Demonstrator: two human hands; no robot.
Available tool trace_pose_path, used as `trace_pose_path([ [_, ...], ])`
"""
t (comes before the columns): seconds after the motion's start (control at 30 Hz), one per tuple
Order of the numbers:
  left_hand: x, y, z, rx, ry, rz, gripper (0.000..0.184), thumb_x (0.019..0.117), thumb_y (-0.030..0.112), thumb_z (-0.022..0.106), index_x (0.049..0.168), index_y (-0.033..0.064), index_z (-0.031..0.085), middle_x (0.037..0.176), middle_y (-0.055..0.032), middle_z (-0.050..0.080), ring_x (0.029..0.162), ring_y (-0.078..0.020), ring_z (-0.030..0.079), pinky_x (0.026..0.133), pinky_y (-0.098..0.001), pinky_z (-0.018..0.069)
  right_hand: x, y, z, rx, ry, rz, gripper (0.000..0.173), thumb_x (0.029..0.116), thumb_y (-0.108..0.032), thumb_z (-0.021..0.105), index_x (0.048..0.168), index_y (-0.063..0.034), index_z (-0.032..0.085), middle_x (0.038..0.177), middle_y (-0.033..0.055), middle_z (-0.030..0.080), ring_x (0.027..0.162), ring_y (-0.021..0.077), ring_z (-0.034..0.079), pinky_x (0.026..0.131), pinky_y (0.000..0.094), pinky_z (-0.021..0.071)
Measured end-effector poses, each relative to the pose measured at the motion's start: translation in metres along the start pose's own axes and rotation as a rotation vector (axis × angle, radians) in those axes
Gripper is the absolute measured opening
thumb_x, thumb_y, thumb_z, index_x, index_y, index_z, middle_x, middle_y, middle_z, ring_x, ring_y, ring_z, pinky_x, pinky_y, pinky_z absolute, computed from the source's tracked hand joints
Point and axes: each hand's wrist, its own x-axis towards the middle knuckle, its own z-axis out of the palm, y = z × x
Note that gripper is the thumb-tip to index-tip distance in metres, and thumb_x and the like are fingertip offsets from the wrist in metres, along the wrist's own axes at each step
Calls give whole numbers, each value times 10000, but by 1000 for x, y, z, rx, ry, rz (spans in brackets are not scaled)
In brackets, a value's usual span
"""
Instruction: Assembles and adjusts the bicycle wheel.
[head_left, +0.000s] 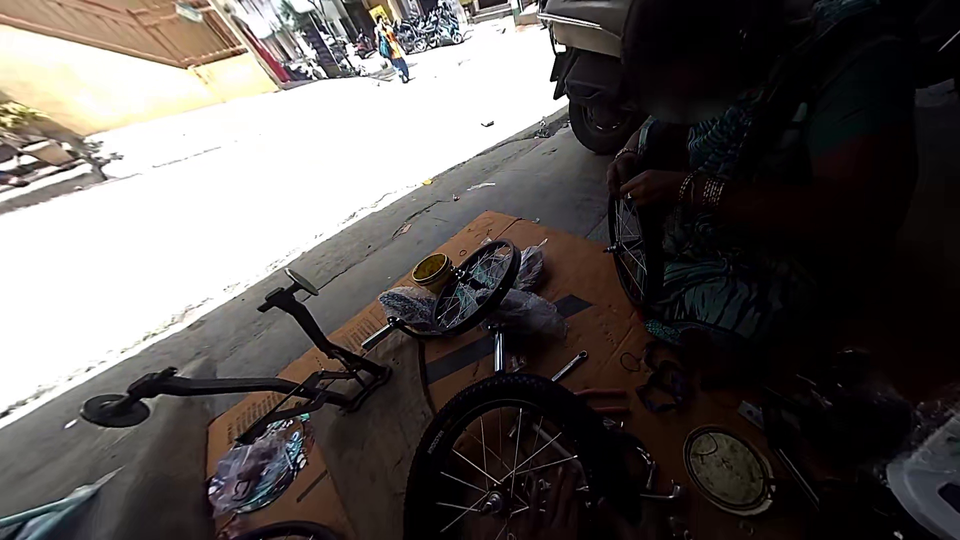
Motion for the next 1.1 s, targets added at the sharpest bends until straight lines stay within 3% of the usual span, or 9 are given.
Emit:
trace_pose_path([
  [0.13,-9,5,-1,41,-65,-32,1047,625,961,567,1254,135,702,1592,-51,465,1516,-281,355,1237,-642,143,3,27,4,23,14,-77,372,899,-406,753,1046,-66,728,913,24,752,878,110,728,845,343,615],
  [0.27,-1,15,-6,19,-217,-112,1167,657,975,521,1393,74,607,1625,-94,407,1541,-295,295,1245,-629,119,10,28,-6,14,-97,-63,564,925,-466,721,1270,-27,642,1110,68,731,1054,116,697,971,328,578],
  [0.33,-1,10,-13,-112,-189,-98,1018,812,871,511,1434,67,578,1615,-102,421,1538,-279,308,1267,-591,146,11,27,-15,-15,-155,-89,645,920,-506,713,1336,-27,598,1166,75,715,1089,116,686,986,328,571],
  [0.4,-9,0,-18,-258,-109,-75,748,956,685,525,1412,98,612,1578,-91,475,1503,-257,383,1270,-531,242,10,30,-25,-8,-202,-99,707,949,-504,678,1441,-26,507,1299,101,661,1198,129,640,1049,337,537],
  [0.5,-17,-13,-14,-341,20,-95,441,1037,430,549,1339,133,674,1510,-85,550,1418,-253,503,1185,-481,422,13,27,-33,40,-214,-112,691,988,-477,624,1494,-35,459,1349,110,641,1228,147,628,1049,346,538],
  [0.63,-15,-10,-13,-238,20,-72,333,1036,329,547,1291,191,710,1494,-86,564,1369,-279,549,1152,-502,446,20,23,-32,55,-225,-85,619,984,-453,633,1454,-68,517,1299,96,670,1182,160,654,1007,363,561],
  [0.83,-6,-3,-20,-97,-124,-81,381,1041,317,495,1390,317,648,1567,-54,491,1389,-258,522,1172,-514,389,22,16,-27,25,-236,-100,614,1013,-428,591,1486,-52,476,1331,113,652,1220,157,637,1046,359,541],
  [1.0,-5,-5,-18,-117,-40,-35,289,1024,313,524,1211,283,741,1502,-38,564,1324,-243,582,1117,-490,457,21,18,-27,5,-228,-116,648,1025,-448,567,1514,-40,443,1399,117,612,1274,146,603,1086,346,513],
  [1.1,4,-4,-24,-115,-37,-39,340,1039,283,504,1316,264,699,1499,-57,567,1282,-256,617,1079,-486,493,23,17,-25,7,-220,-126,634,1033,-446,553,1506,-37,449,1388,119,615,1259,145,612,1071,341,525],
])
